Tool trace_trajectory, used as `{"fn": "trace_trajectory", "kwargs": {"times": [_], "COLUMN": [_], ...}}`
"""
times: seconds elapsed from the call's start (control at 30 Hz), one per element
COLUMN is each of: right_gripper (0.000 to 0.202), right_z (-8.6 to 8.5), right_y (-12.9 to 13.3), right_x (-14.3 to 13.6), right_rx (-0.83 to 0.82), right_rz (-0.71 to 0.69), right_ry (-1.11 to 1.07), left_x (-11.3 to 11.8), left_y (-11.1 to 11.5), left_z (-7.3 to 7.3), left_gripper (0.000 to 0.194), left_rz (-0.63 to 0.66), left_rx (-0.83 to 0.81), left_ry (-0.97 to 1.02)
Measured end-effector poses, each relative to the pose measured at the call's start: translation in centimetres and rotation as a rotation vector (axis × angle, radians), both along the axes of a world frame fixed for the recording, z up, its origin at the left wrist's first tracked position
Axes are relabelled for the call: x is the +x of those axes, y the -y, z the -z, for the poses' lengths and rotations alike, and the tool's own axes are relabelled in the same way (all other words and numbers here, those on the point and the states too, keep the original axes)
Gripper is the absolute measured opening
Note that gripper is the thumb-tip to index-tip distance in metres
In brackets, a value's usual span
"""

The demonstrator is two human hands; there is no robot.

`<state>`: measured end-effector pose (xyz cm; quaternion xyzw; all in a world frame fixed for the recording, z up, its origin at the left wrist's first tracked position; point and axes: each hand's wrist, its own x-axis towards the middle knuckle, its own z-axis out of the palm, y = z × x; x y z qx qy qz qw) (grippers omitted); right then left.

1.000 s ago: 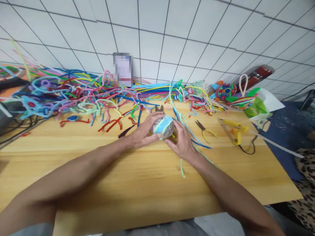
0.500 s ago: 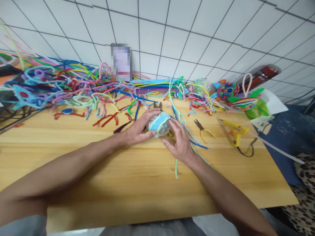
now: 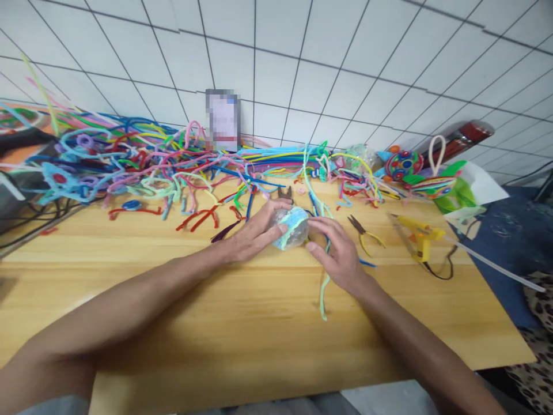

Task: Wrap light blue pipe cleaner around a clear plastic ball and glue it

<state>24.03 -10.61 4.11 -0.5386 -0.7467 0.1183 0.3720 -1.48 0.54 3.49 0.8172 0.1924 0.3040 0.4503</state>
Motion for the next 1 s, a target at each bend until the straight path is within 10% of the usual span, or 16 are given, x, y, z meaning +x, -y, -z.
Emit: {"fn": "trace_trajectory", "kwargs": {"times": [0.23, 1.0], "right_gripper": [0.035, 0.017], "right_z": [-2.3, -1.2], "right_y": [-2.7, -3.8], "right_x": [-0.7, -2.5], "right_rx": [-0.204, -0.226], "right_rz": [0.067, 0.090], "right_ry": [-0.334, -0.548], "left_x": [0.1, 1.3], "left_y": [-0.6, 0.2], "left_z": [-0.3, -0.4], "left_gripper": [0.049, 0.036], "left_rz": [0.011, -0.036], "left_rx": [-0.027, 0.093], "left_ry": [-0.013, 0.009]}}
